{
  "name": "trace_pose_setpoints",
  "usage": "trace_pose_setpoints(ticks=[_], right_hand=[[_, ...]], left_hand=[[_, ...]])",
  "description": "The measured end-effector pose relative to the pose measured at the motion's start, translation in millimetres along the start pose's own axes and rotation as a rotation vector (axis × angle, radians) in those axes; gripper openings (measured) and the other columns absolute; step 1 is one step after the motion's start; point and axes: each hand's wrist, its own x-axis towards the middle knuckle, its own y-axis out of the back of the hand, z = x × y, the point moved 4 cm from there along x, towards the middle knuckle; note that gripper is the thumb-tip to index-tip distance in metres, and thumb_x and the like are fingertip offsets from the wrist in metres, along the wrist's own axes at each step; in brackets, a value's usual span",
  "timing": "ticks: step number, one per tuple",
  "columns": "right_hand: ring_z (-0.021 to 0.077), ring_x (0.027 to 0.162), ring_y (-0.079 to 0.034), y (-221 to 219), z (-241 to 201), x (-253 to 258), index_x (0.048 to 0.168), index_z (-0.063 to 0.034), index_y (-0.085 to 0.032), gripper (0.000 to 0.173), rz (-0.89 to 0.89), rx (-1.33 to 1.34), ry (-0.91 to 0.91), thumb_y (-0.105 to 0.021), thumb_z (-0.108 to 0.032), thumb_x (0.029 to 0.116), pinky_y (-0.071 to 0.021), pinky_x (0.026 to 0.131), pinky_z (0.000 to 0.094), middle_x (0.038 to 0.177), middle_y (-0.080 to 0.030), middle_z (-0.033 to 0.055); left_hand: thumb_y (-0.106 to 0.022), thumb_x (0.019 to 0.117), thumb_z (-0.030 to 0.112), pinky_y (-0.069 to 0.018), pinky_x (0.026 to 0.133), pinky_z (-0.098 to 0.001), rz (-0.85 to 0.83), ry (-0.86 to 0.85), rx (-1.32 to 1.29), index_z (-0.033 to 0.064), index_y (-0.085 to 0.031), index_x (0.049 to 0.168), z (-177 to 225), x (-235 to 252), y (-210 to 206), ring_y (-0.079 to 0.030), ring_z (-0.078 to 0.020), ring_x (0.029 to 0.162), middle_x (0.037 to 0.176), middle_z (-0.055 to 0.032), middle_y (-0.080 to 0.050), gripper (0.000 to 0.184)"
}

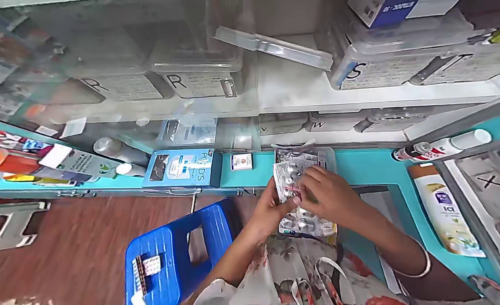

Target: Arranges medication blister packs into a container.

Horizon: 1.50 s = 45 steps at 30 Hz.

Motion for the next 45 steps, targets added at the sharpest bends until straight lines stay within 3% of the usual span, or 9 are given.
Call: trace_pose_setpoints(ticks=[3, 12, 16, 19, 22, 27, 33, 40, 45], right_hand=[[0.0156, 0.089, -0.061, 17.3, 13.3, -5.5, 0.091, -0.0037, -0.064, 0.018, -0.128, 0.433, 0.008, -0.052, -0.017, 0.0926, -0.0507, 0.079, 0.0283, 0.09, -0.064, 0.0092], [-0.0039, 0.051, -0.042, 56.6, 6.2, -26.2, 0.12, -0.004, -0.068, 0.036, -0.635, 0.906, 0.18, -0.039, -0.022, 0.1092, -0.0366, 0.048, 0.0135, 0.063, -0.05, -0.0033], [-0.0102, 0.052, -0.049, 88.9, 13.8, -41.8, 0.117, -0.0132, -0.073, 0.041, -0.293, 1.321, 0.052, -0.041, -0.038, 0.11, -0.0403, 0.048, 0.0067, 0.065, -0.061, -0.0117], [0.0022, 0.073, -0.069, 81.5, 40.0, -40.2, 0.125, -0.0176, -0.072, 0.043, 0.047, 1.328, -0.235, -0.048, -0.047, 0.1042, -0.0551, 0.058, 0.0171, 0.097, -0.077, -0.0044], [0.0123, 0.085, -0.074, 43.1, 46.5, -40.1, 0.147, -0.0019, -0.05, 0.044, 0.251, 1.091, -0.508, -0.045, -0.017, 0.1066, -0.0596, 0.06, 0.0237, 0.131, -0.07, 0.005], [0.0233, 0.103, -0.074, 10.3, 51.9, -56.5, 0.139, -0.0004, -0.059, 0.04, 0.469, 1.238, -0.656, -0.039, -0.003, 0.1038, -0.0649, 0.08, 0.035, 0.137, -0.066, 0.0107], [0.0165, 0.103, -0.072, -12.4, 39.6, -60.4, 0.132, 0.0007, -0.06, 0.046, 0.437, 1.084, -0.602, -0.07, -0.019, 0.0919, -0.0621, 0.086, 0.032, 0.119, -0.073, 0.0057], [0.0032, 0.078, -0.073, -19.2, 24.4, -45.2, 0.12, 0.0027, -0.067, 0.04, 0.506, 0.853, -0.656, -0.078, -0.012, 0.0839, -0.0615, 0.072, 0.0189, 0.09, -0.077, -0.0022], [0.0094, 0.09, -0.075, -23.8, 20.5, -47.3, 0.117, -0.0004, -0.067, 0.035, 0.406, 1.087, -0.702, -0.076, -0.006, 0.0836, -0.0627, 0.081, 0.0251, 0.098, -0.078, 0.0018]], left_hand=[[-0.059, 0.0962, -0.006, -0.058, 0.098, -0.0338, -0.061, -0.015, 0.085, -0.004, -0.027, 0.149, 5.9, 3.3, 11.8, -0.069, -0.0146, 0.109, 0.125, -0.0109, -0.066, 0.062], [-0.06, 0.0998, 0.004, -0.053, 0.1, -0.0245, -0.519, -0.218, 0.462, -0.011, -0.042, 0.142, 16.6, -10.5, 14.3, -0.064, -0.0027, 0.113, 0.125, -0.0106, -0.066, 0.048], [-0.061, 0.0991, 0.007, -0.0551, 0.095, -0.0301, -0.467, -0.217, 0.627, -0.0073, -0.05, 0.139, 16.5, -15.2, 19.4, -0.067, -0.0088, 0.105, 0.118, -0.0141, -0.069, 0.045], [-0.059, 0.0986, 0.0, -0.0559, 0.1, -0.0287, -0.374, -0.118, 0.274, -0.0052, -0.03, 0.149, 13.3, -13.9, 26.1, -0.066, -0.0058, 0.113, 0.129, -0.0035, -0.065, 0.059], [-0.056, 0.0991, -0.003, -0.0579, 0.099, -0.0363, -0.228, -0.061, -0.019, 0.0016, -0.019, 0.153, 10.9, -8.2, 22.2, -0.069, -0.0133, 0.11, 0.127, -0.0041, -0.066, 0.065], [-0.052, 0.102, 0.003, -0.0599, 0.095, -0.0413, -0.087, -0.014, -0.121, 0.0033, -0.016, 0.153, -10.3, -7.2, 13.4, -0.071, -0.0195, 0.107, 0.125, -0.0102, -0.066, 0.062], [-0.046, 0.1021, 0.003, -0.0612, 0.091, -0.0364, 0.118, -0.07, -0.11, -0.0006, -0.018, 0.151, -16.8, -6.8, -3.3, -0.071, -0.0175, 0.103, 0.125, -0.013, -0.064, 0.057], [-0.052, 0.0963, 0.0, -0.0568, 0.096, -0.027, 0.145, -0.213, 0.204, -0.0112, -0.016, 0.152, -21.5, -3.1, -13.8, -0.067, -0.0092, 0.113, 0.134, -0.0179, -0.058, 0.068], [-0.055, 0.0952, 0.002, -0.0542, 0.102, -0.0297, 0.068, -0.278, 0.295, -0.0148, -0.01, 0.152, -33.7, -9.3, -11.4, -0.063, -0.011, 0.121, 0.139, -0.0227, -0.054, 0.075]])
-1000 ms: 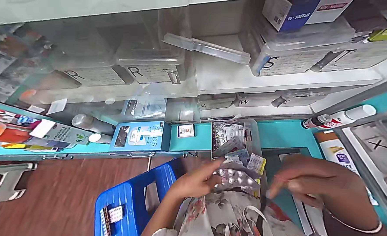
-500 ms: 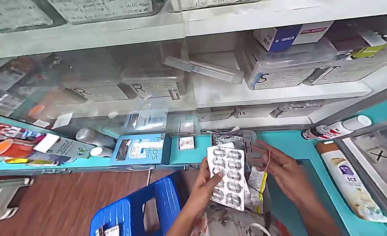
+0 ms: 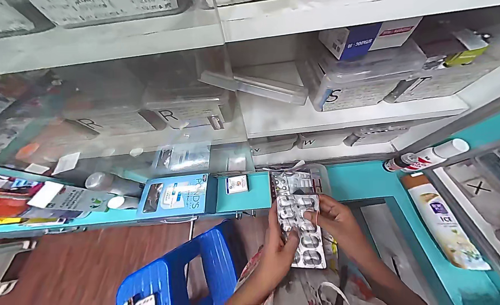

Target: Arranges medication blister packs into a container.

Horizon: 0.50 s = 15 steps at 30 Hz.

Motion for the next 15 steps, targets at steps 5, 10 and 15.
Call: trace_pose_setpoints(ticks=[5, 10, 15], right_hand=[[0.014, 0.089, -0.075, -0.2, 3.3, -3.1, 0.131, 0.0038, -0.059, 0.049, -0.014, 0.027, -0.003, -0.074, 0.002, 0.0847, -0.0637, 0.079, 0.0278, 0.103, -0.077, 0.0071], [0.005, 0.078, -0.072, -6.0, 0.5, -9.7, 0.14, 0.0011, -0.05, 0.068, -0.016, -0.163, 0.064, -0.076, -0.005, 0.0776, -0.0615, 0.072, 0.0234, 0.093, -0.076, -0.0009], [0.0033, 0.085, -0.072, -3.4, -4.0, -14.7, 0.14, -0.0009, -0.051, 0.069, 0.0, -0.304, 0.118, -0.079, -0.018, 0.0792, -0.0611, 0.075, 0.023, 0.101, -0.075, -0.0002]], left_hand=[[-0.065, 0.0911, 0.02, -0.0528, 0.098, -0.0362, 0.156, -0.191, 0.478, -0.0136, -0.027, 0.152, 20.0, 8.5, 12.6, -0.058, -0.024, 0.121, 0.137, -0.0279, -0.053, 0.079], [-0.063, 0.0969, 0.039, -0.0437, 0.096, -0.0575, -0.034, -0.386, 0.996, 0.0197, -0.08, 0.105, 66.9, 49.6, -11.9, -0.056, -0.0362, 0.127, 0.136, -0.0078, -0.065, 0.027], [-0.068, 0.093, 0.019, -0.0352, 0.107, -0.0513, -0.346, -0.07, 0.413, 0.0073, -0.081, 0.09, 73.5, 82.7, -19.5, -0.05, -0.0221, 0.132, 0.136, -0.0067, -0.064, 0.018]])
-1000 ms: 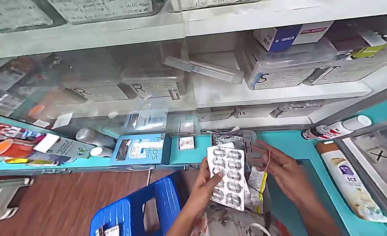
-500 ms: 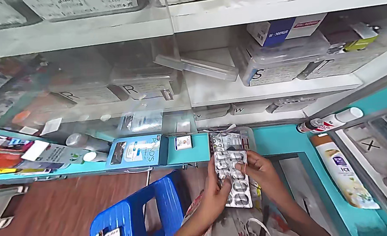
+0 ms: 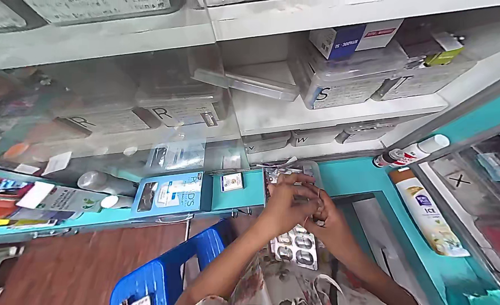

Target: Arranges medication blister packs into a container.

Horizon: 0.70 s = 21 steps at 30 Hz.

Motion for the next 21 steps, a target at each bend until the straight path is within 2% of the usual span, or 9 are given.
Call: trace_pose_setpoints(ticks=[1, 2, 3, 5, 9, 12, 16, 18, 21], right_hand=[[0.0048, 0.087, -0.074, 3.4, -0.1, -0.7, 0.135, -0.0015, -0.058, 0.058, -0.005, 0.031, 0.02, -0.079, -0.016, 0.0832, -0.0627, 0.077, 0.0238, 0.103, -0.077, 0.0001], [0.0065, 0.087, -0.074, 7.5, 0.1, -0.3, 0.131, -0.0011, -0.063, 0.049, -0.014, 0.078, 0.025, -0.077, -0.011, 0.0854, -0.0635, 0.077, 0.0246, 0.104, -0.077, 0.0017], [0.0075, 0.086, -0.074, 11.5, 1.2, 0.7, 0.128, -0.0001, -0.065, 0.044, -0.015, 0.129, 0.017, -0.075, -0.006, 0.0864, -0.0633, 0.076, 0.0246, 0.104, -0.077, 0.0025], [0.0099, 0.088, -0.074, 22.2, 4.0, 2.8, 0.125, 0.0013, -0.064, 0.039, 0.005, 0.229, -0.009, -0.072, 0.0, 0.0864, -0.0633, 0.078, 0.0252, 0.101, -0.077, 0.0035], [0.0113, 0.09, -0.074, 29.7, 8.4, -1.2, 0.123, 0.0, -0.065, 0.037, 0.009, 0.349, -0.032, -0.073, 0.0, 0.0863, -0.0625, 0.081, 0.0268, 0.099, -0.077, 0.0037], [0.0108, 0.088, -0.074, 28.9, 14.1, -4.5, 0.122, -0.0007, -0.065, 0.036, 0.005, 0.38, -0.071, -0.07, 0.001, 0.0869, -0.0622, 0.081, 0.0271, 0.097, -0.076, 0.0033], [0.0095, 0.087, -0.074, 30.0, 14.4, -9.4, 0.12, -0.0042, -0.066, 0.035, -0.036, 0.384, -0.067, -0.072, 0.002, 0.0859, -0.0621, 0.079, 0.0254, 0.097, -0.077, 0.0008], [0.008, 0.088, -0.074, 32.0, 12.7, -11.2, 0.12, -0.0076, -0.067, 0.036, -0.045, 0.372, -0.042, -0.074, 0.0, 0.0855, -0.0619, 0.079, 0.0242, 0.098, -0.077, -0.0014], [0.0076, 0.088, -0.074, 40.2, 13.7, -11.8, 0.12, -0.0106, -0.067, 0.035, -0.005, 0.397, 0.004, -0.074, -0.003, 0.0866, -0.0616, 0.08, 0.0242, 0.098, -0.077, -0.0016]], left_hand=[[-0.063, 0.0946, 0.016, -0.0402, 0.11, -0.041, 0.008, 0.049, -0.198, 0.0035, -0.078, 0.09, -5.0, -0.7, 4.6, -0.051, -0.0173, 0.132, 0.136, -0.008, -0.062, 0.02], [-0.056, 0.0955, 0.014, -0.0441, 0.108, -0.0352, 0.053, 0.115, -0.376, 0.0017, -0.074, 0.089, -11.7, -3.5, 10.2, -0.053, -0.0141, 0.129, 0.134, -0.008, -0.061, 0.022], [-0.049, 0.0957, 0.013, -0.0464, 0.103, -0.0336, 0.12, 0.195, -0.492, 0.0019, -0.071, 0.091, -18.8, -8.4, 16.3, -0.054, -0.0121, 0.125, 0.132, -0.0066, -0.062, 0.026], [-0.043, 0.097, 0.016, -0.0476, 0.097, -0.0346, 0.209, 0.345, -0.577, 0.0037, -0.071, 0.101, -31.0, -22.1, 22.5, -0.056, -0.0117, 0.121, 0.133, -0.0049, -0.061, 0.031], [-0.048, 0.0989, 0.016, -0.0504, 0.092, -0.0305, 0.234, 0.414, -0.64, 0.0058, -0.073, 0.102, -50.7, -57.7, 5.8, -0.059, -0.0102, 0.116, 0.128, -0.0034, -0.065, 0.027], [-0.05, 0.1024, 0.015, -0.0519, 0.08, -0.0238, 0.265, 0.463, -0.747, 0.0072, -0.072, 0.106, -56.0, -74.4, -6.4, -0.063, -0.005, 0.098, 0.114, 0.0004, -0.069, 0.024], [-0.046, 0.1062, 0.015, -0.0536, 0.069, -0.023, 0.397, 0.637, -1.131, 0.005, -0.069, 0.104, -60.3, -72.8, -14.2, -0.065, -0.0085, 0.078, 0.093, -0.0034, -0.07, 0.025], [-0.046, 0.1068, 0.016, -0.0534, 0.064, -0.0214, 0.404, 0.68, -1.236, 0.0067, -0.068, 0.1, -56.3, -68.0, -15.2, -0.063, -0.0077, 0.07, 0.086, -0.0024, -0.068, 0.025], [-0.047, 0.1054, 0.011, -0.0538, 0.068, -0.0201, 0.318, 0.568, -1.092, 0.0065, -0.07, 0.099, -49.8, -74.4, -16.2, -0.063, -0.0049, 0.073, 0.091, -0.0001, -0.07, 0.025]])
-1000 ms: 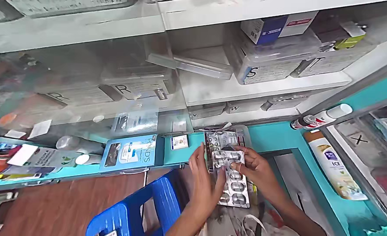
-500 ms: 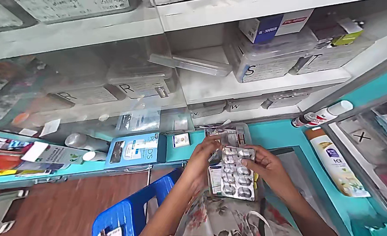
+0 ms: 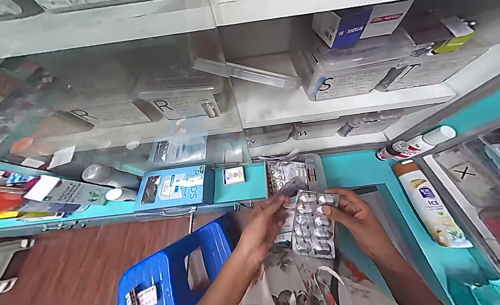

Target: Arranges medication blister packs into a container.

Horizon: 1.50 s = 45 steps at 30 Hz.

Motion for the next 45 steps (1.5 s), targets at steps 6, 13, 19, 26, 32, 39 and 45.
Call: trace_pose_setpoints(ticks=[6, 13, 19, 26, 32, 39, 45], right_hand=[[0.0146, 0.089, -0.074, 7.9, 1.8, 10.0, 0.129, -0.0007, -0.057, 0.041, 0.214, 0.047, -0.108, -0.065, 0.003, 0.089, -0.0636, 0.079, 0.0305, 0.1, -0.076, 0.0064], [0.0191, 0.081, -0.073, 6.4, 1.4, 35.3, 0.135, -0.002, -0.037, 0.049, 0.412, 0.07, -0.188, -0.061, 0.0, 0.0931, -0.0648, 0.067, 0.0347, 0.111, -0.064, 0.0124], [0.032, 0.085, -0.063, -2.6, 9.5, 35.2, 0.111, -0.0039, -0.073, 0.035, 0.298, -0.974, 0.223, -0.066, -0.033, 0.0928, -0.0502, 0.075, 0.0508, 0.093, -0.07, 0.0138], [0.0395, 0.102, -0.06, 4.1, 16.3, 49.1, 0.109, -0.0211, -0.08, 0.032, 0.103, -1.102, 0.098, -0.066, -0.044, 0.0919, -0.0461, 0.081, 0.059, 0.106, -0.069, 0.0129], [0.0477, 0.145, -0.038, -11.3, 13.9, 51.6, 0.125, -0.0258, -0.075, 0.04, -0.067, -1.246, 0.303, -0.067, -0.048, 0.0916, -0.032, 0.105, 0.0719, 0.157, -0.045, 0.0204], [0.0374, 0.116, -0.067, -10.2, 18.2, 55.2, 0.124, -0.0197, -0.076, 0.042, -0.177, -1.291, 0.329, -0.071, -0.044, 0.0905, -0.0334, 0.105, 0.0756, 0.125, -0.071, 0.0104], [0.0462, 0.106, -0.066, -18.6, 11.7, 52.6, 0.119, -0.0101, -0.077, 0.038, -0.147, -1.319, 0.235, -0.077, -0.033, 0.0888, -0.0409, 0.099, 0.0718, 0.111, -0.071, 0.0222]], left_hand=[[-0.051, 0.1034, 0.009, -0.0559, 0.087, -0.0284, -0.224, -0.037, 0.283, 0.0027, -0.066, 0.128, -12.0, -17.1, 1.7, -0.067, -0.0098, 0.097, 0.12, -0.0043, -0.07, 0.029], [-0.063, 0.1, 0.02, -0.0586, 0.096, -0.0358, -0.082, -0.514, 0.807, -0.002, -0.036, 0.154, 17.8, 14.2, -1.2, -0.065, -0.0221, 0.118, 0.143, -0.0199, -0.053, 0.064], [-0.049, 0.0955, -0.006, -0.0575, 0.088, -0.034, 0.129, -0.628, 1.253, -0.0038, -0.059, 0.137, 45.0, 50.9, 6.6, -0.068, -0.0258, 0.103, 0.139, -0.0241, -0.057, 0.043], [-0.059, 0.1004, 0.022, -0.051, 0.102, -0.0483, 0.153, -0.845, 1.459, 0.0014, -0.062, 0.137, 15.1, 51.0, 0.6, -0.06, -0.0388, 0.121, 0.142, -0.0239, -0.056, 0.042], [-0.074, 0.0905, 0.028, -0.0475, 0.102, -0.0579, 0.396, -1.059, 1.428, -0.0066, -0.058, 0.133, 52.2, 52.6, -3.5, -0.057, -0.0461, 0.124, 0.137, -0.0294, -0.057, 0.057], [-0.071, 0.0934, 0.014, -0.0542, 0.092, -0.0485, 0.156, -1.215, 1.42, -0.002, -0.067, 0.124, 90.1, 73.4, -16.8, -0.07, -0.0312, 0.099, 0.104, -0.0152, -0.073, 0.035], [-0.058, 0.1015, 0.007, -0.0541, 0.097, -0.0311, 0.082, -1.622, 1.327, 0.009, -0.069, 0.104, 60.5, 9.3, 3.5, -0.067, -0.0202, 0.107, 0.102, -0.0099, -0.069, 0.011]])
